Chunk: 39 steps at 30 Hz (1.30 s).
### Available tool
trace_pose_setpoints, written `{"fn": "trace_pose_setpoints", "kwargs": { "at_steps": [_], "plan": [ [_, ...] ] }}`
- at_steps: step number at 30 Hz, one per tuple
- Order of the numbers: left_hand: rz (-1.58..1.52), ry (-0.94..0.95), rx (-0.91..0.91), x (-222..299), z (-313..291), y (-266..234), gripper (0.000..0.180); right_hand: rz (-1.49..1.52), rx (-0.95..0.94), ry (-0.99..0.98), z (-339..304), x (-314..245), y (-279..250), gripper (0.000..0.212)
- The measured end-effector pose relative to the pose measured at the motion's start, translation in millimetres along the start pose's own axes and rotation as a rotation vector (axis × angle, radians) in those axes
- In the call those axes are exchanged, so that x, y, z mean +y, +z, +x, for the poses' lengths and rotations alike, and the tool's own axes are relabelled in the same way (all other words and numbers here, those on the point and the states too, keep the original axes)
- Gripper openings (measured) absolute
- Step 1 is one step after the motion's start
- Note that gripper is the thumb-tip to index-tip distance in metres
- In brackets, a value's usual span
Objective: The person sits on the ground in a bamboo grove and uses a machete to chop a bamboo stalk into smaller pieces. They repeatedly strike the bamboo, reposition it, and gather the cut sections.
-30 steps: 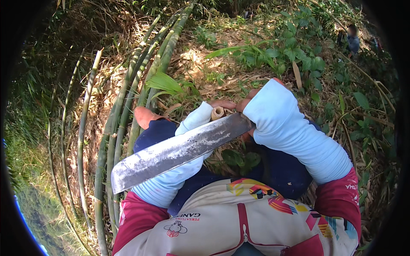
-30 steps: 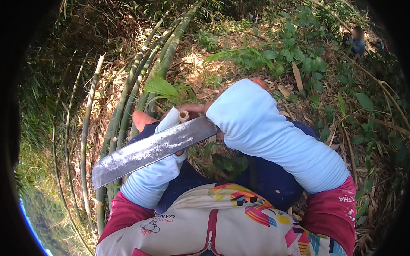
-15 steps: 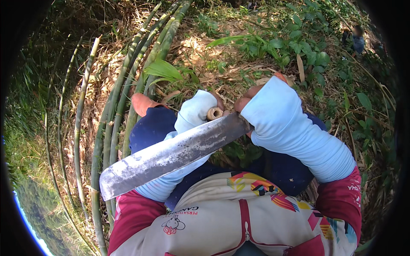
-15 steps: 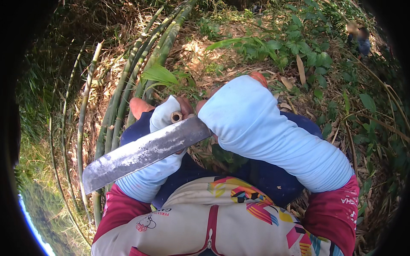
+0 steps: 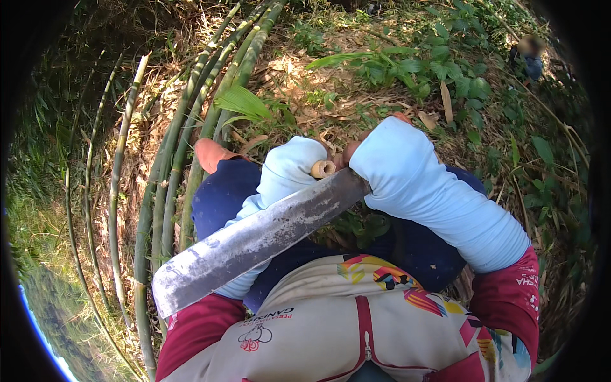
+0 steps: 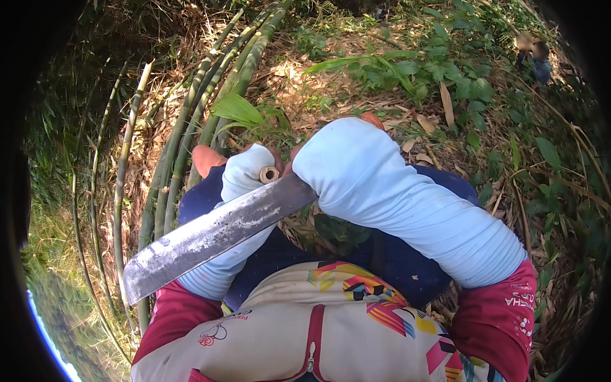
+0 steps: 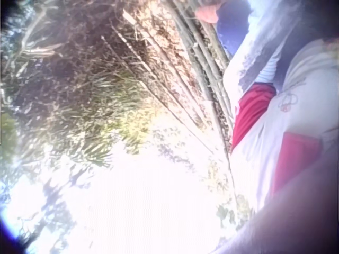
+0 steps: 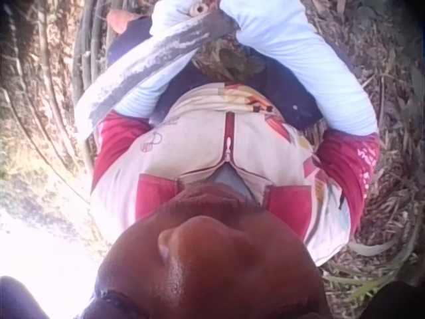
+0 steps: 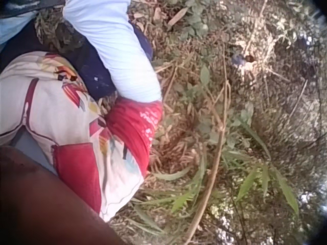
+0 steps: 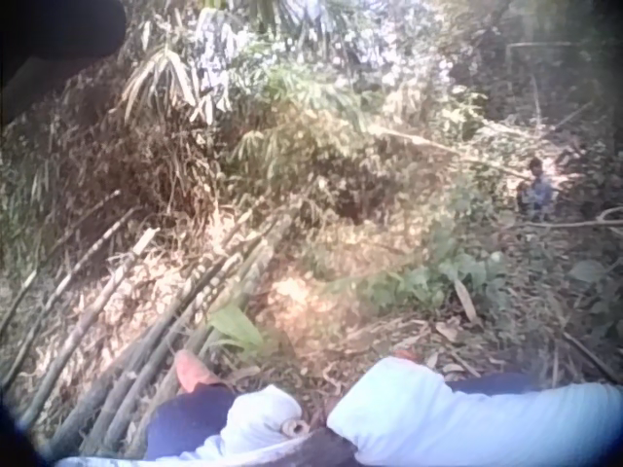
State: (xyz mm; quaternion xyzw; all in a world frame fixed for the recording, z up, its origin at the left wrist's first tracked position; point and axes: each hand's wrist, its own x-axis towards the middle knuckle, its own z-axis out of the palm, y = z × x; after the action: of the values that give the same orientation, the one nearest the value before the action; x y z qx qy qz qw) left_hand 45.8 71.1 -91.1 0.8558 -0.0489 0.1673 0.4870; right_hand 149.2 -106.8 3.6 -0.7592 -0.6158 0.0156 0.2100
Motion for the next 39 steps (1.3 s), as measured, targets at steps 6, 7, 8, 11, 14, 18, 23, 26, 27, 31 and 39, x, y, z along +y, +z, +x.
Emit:
{"fn": "trace_pose_setpoints", "kwargs": {
  "at_steps": [6, 7, 8, 11, 14, 18, 23, 26, 27, 31, 39],
  "plan": [
    [0.009, -0.248, -0.011, 30, 0, -6, 0.027, -0.116, -0.117, 0.024, -1, 19, -3, 0.028],
    [-0.025, -0.298, -0.001, 36, 1, -6, 0.027, -0.116, -0.117, 0.029, -1, 20, -3, 0.029],
    [-0.035, -0.259, 0.035, 33, -2, -4, 0.027, -0.116, -0.111, 0.025, 0, 20, -4, 0.029],
    [-0.288, -0.155, -0.044, -4, -9, -5, 0.029, -0.144, -0.004, 0.021, -10, 39, -4, 0.028],
    [-0.552, -0.244, 0.076, 21, -3, -6, 0.028, -0.179, 0.048, 0.062, -17, 56, -4, 0.027],
    [-0.688, -0.353, 0.264, 53, -1, 3, 0.028, -0.159, 0.019, 0.061, -8, 66, -7, 0.026],
    [-0.185, -0.167, -0.098, 80, -3, 0, 0.037, -0.159, 0.356, 0.906, -63, 176, -33, 0.013],
    [-0.276, -0.311, -0.112, 59, 5, -12, 0.024, 0.181, 0.456, 0.816, -58, 114, -27, 0.016],
    [-0.366, -0.348, -0.1, 60, 15, -12, 0.022, 0.156, 0.441, 0.787, -55, 98, -31, 0.017],
    [-0.774, -0.262, 0.006, 53, 19, 7, 0.03, 0.406, 0.314, 0.709, -33, 54, -40, 0.022],
    [-0.675, -0.214, 0.143, 49, 14, 20, 0.034, 0.301, 0.226, 0.407, -36, 16, -22, 0.024]
  ]
}}
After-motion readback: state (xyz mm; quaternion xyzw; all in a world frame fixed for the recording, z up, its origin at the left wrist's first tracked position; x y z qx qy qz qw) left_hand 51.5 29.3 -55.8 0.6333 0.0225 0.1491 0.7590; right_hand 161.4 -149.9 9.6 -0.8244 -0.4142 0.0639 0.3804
